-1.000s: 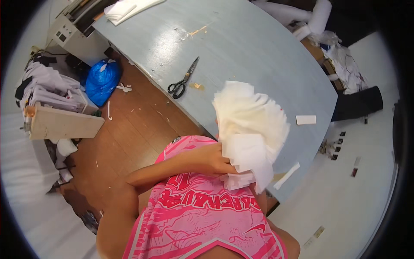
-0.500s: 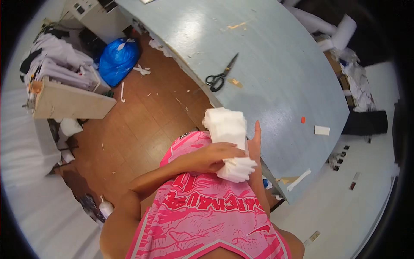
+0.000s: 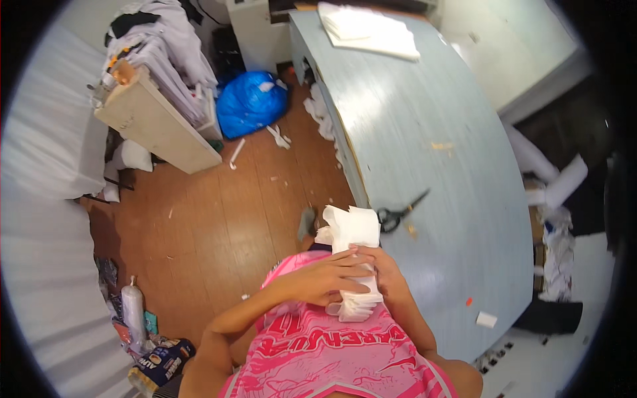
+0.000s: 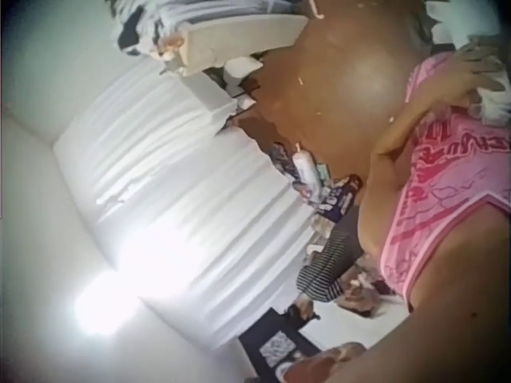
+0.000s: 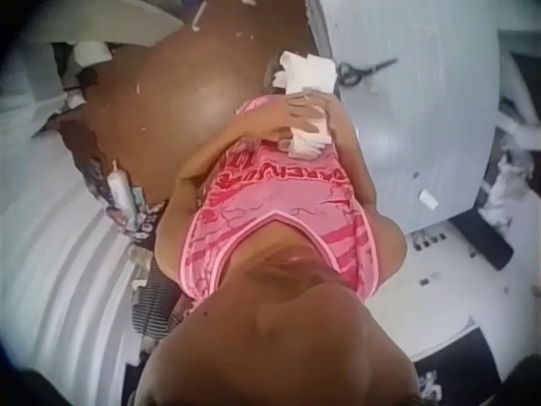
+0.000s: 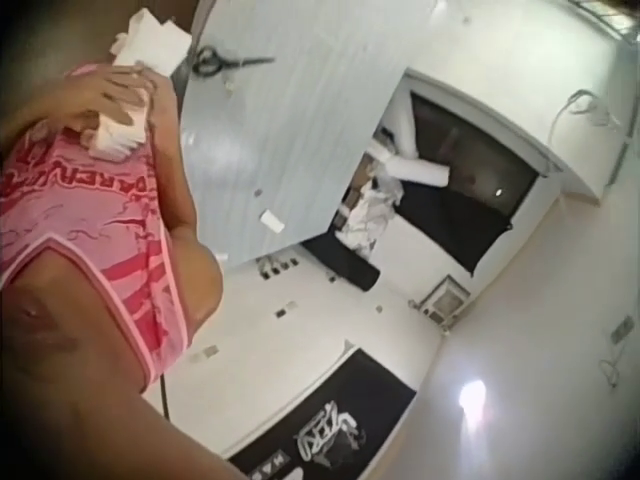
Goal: Cutting strips of white fabric from a larger piece using scissors and folding them into a stack.
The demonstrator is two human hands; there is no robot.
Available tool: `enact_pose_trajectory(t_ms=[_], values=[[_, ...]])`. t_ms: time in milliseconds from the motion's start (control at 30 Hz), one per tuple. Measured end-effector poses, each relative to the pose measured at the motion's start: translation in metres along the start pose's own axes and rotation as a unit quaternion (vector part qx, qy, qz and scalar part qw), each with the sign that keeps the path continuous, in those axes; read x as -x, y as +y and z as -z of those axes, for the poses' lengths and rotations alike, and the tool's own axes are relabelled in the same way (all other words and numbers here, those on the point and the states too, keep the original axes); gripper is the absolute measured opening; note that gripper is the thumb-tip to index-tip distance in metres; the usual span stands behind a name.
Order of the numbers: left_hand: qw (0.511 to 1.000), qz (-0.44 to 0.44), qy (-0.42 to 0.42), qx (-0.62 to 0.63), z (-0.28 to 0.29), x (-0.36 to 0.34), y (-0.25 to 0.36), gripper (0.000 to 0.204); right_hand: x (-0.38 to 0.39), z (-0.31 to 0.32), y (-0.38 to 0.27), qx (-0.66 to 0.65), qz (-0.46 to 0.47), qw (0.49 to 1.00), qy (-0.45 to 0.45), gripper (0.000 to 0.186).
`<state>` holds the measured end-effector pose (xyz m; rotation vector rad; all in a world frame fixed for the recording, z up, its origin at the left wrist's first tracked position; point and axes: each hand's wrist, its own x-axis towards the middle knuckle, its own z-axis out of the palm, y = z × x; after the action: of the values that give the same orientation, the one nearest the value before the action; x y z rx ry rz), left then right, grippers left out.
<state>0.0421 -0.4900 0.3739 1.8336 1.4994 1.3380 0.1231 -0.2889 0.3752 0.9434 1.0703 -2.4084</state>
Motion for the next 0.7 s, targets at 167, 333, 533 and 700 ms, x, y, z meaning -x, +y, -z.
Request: enact_pose_trajectory(t_ms=[167, 333, 533, 700], values=[[0.968, 0.171, 0.182, 0.039, 0.117, 0.024, -0.020, 0.075, -0.105, -0.055, -0.089, -0.023, 0.008, 0.998, -0.064, 0.046], [0.867, 0.276, 0.408, 0.078, 0.214, 0.030, -0.098, 0.089, -0.177, -0.125, -0.152, 0.039, 0.128, 0.986, -0.097, 0.057], [0.852, 0.334, 0.361, 0.176, 0.284, -0.026, -0.164, 0.101, -0.252, -0.172, -0.207, -0.017, 0.220, 0.971, -0.086, 0.063], [0.846, 0.334, 0.366, 0.198, 0.329, -0.038, -0.231, 0.083, -0.312, -0.187, -0.252, -0.048, 0.252, 0.967, -0.004, 0.062]])
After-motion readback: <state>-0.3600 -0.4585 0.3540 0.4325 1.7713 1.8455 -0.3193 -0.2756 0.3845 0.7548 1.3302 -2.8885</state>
